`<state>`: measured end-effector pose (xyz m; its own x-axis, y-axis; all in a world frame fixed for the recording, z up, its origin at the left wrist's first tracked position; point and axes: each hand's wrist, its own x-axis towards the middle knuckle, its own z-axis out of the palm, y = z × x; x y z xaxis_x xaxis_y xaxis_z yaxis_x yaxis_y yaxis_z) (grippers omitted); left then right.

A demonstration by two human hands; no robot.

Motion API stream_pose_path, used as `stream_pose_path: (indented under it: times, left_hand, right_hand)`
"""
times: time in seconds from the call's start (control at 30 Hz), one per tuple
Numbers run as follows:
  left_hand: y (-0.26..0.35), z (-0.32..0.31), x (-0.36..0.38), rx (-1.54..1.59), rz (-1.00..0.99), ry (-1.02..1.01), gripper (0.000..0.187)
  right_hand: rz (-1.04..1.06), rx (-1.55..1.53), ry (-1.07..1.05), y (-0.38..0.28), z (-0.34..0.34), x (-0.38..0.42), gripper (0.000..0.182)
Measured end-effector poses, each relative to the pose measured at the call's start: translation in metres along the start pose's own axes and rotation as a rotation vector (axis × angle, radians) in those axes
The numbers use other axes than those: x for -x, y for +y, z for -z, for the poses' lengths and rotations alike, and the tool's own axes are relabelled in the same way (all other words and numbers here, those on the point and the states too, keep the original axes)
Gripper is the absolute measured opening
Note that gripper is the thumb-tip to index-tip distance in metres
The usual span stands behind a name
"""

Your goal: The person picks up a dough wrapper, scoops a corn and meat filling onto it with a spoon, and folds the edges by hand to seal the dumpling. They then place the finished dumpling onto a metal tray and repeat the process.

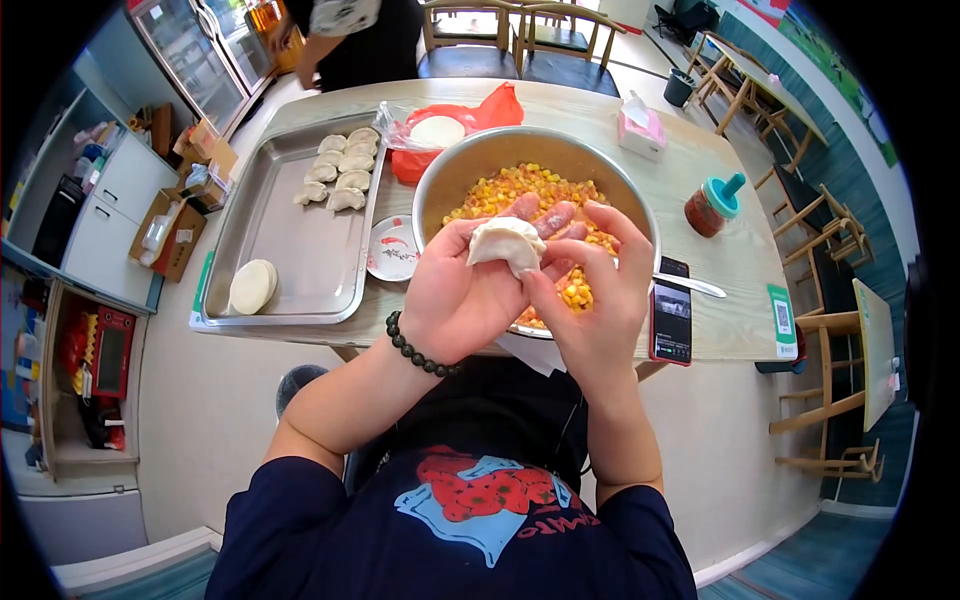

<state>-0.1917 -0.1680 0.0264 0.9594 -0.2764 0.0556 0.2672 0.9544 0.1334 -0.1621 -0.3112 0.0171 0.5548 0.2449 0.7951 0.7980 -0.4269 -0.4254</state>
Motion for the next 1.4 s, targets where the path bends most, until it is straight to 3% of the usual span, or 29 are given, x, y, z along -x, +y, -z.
stream_pose_path:
  times: [0.27, 0.33, 0.47, 0.53, 0.77, 1.03, 1.4]
  left_hand:
    - [-0.002, 0.000, 0.006, -0.041, 0.006, 0.017, 0.039]
    - [0.001, 0.006, 0.008, -0.213, 0.033, 0.002, 0.039]
    - [0.004, 0.003, 0.014, -0.302, 0.055, -0.027, 0.036]
    - [0.002, 0.000, 0.014, -0.398, 0.077, 0.095, 0.036]
    - [0.005, 0.000, 0.018, -0.451, 0.105, 0.108, 0.035]
    - [0.008, -0.001, 0.021, -0.632, 0.143, 0.119, 0.059]
    - [0.009, -0.001, 0.022, -0.703, 0.131, 0.202, 0.059]
  right_hand:
    - [0.087, 0.003, 0.052, 0.001, -0.004, 0.000, 0.022]
    - [0.148, 0.049, 0.038, -0.002, -0.001, -0.001, 0.021]
    - [0.069, -0.022, 0.027, -0.009, 0.003, -0.004, 0.020]
    - [0.090, -0.072, 0.006, -0.008, 0.004, -0.004, 0.019]
    - [0.126, -0.060, -0.032, -0.012, 0.006, -0.004, 0.017]
    - [0.137, -0.121, -0.120, -0.015, 0.008, -0.004, 0.016]
    - [0.221, -0.158, -0.263, -0.019, 0.003, -0.008, 0.026]
